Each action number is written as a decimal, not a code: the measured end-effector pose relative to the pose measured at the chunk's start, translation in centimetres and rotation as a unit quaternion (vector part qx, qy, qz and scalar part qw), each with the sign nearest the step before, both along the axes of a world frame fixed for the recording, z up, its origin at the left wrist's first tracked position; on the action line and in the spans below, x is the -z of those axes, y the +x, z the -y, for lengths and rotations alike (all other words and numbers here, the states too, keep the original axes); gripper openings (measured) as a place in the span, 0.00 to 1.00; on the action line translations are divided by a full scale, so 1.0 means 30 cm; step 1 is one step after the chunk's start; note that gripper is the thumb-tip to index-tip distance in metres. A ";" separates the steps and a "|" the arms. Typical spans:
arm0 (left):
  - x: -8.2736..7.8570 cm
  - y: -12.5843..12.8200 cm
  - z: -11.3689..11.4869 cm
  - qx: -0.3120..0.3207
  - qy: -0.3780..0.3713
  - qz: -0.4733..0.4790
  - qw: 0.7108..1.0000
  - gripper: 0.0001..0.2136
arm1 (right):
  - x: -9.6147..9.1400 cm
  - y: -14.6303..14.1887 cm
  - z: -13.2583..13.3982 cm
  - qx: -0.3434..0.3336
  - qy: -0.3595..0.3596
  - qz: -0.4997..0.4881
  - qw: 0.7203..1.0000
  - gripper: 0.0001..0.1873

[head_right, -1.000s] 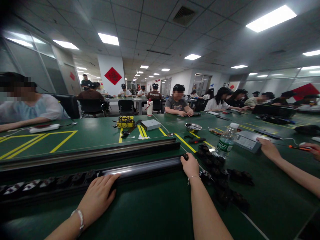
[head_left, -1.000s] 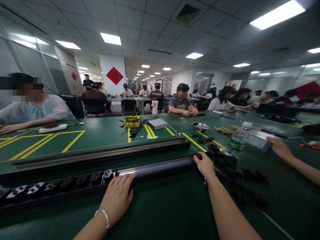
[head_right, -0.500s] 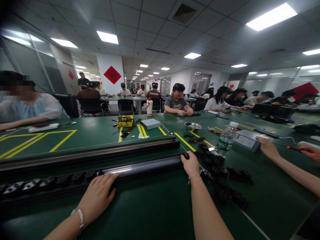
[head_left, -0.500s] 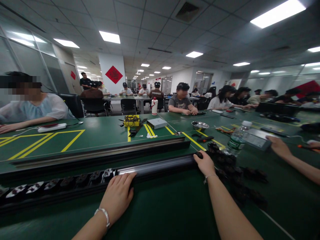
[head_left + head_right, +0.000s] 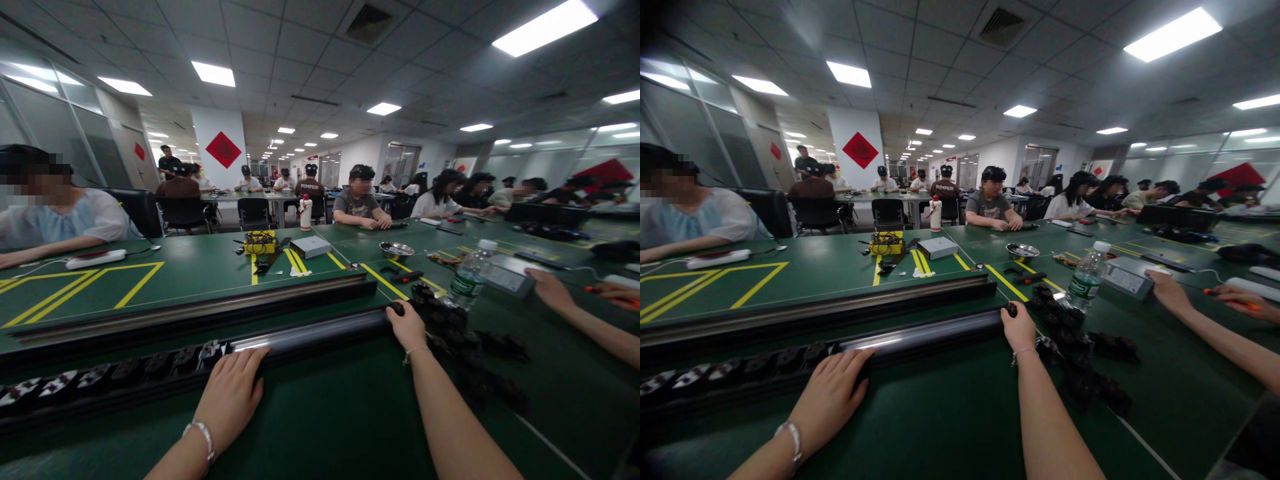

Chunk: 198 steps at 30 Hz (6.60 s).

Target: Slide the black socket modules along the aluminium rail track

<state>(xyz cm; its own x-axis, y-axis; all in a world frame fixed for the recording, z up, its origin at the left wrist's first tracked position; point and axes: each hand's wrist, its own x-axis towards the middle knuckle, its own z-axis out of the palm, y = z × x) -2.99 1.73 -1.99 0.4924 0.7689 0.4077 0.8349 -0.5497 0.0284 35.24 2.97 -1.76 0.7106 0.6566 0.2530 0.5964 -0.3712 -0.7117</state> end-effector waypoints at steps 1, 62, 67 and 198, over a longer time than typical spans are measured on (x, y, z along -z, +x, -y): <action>0.000 0.000 0.000 -0.001 -0.001 -0.001 1.000 0.19 | 0.000 0.000 0.000 0.000 0.000 0.000 1.000 0.20; -0.008 0.002 0.000 -0.004 -0.018 -0.001 1.000 0.19 | 0.016 0.021 -0.005 0.024 0.042 0.020 0.999 0.20; -0.006 0.000 0.001 -0.003 -0.013 0.000 1.000 0.19 | 0.018 0.023 -0.005 0.026 0.045 0.014 0.999 0.20; -0.019 -0.148 0.032 -0.185 -0.008 0.173 0.967 0.21 | -0.077 -1.106 0.019 -0.371 0.008 0.223 0.902 0.17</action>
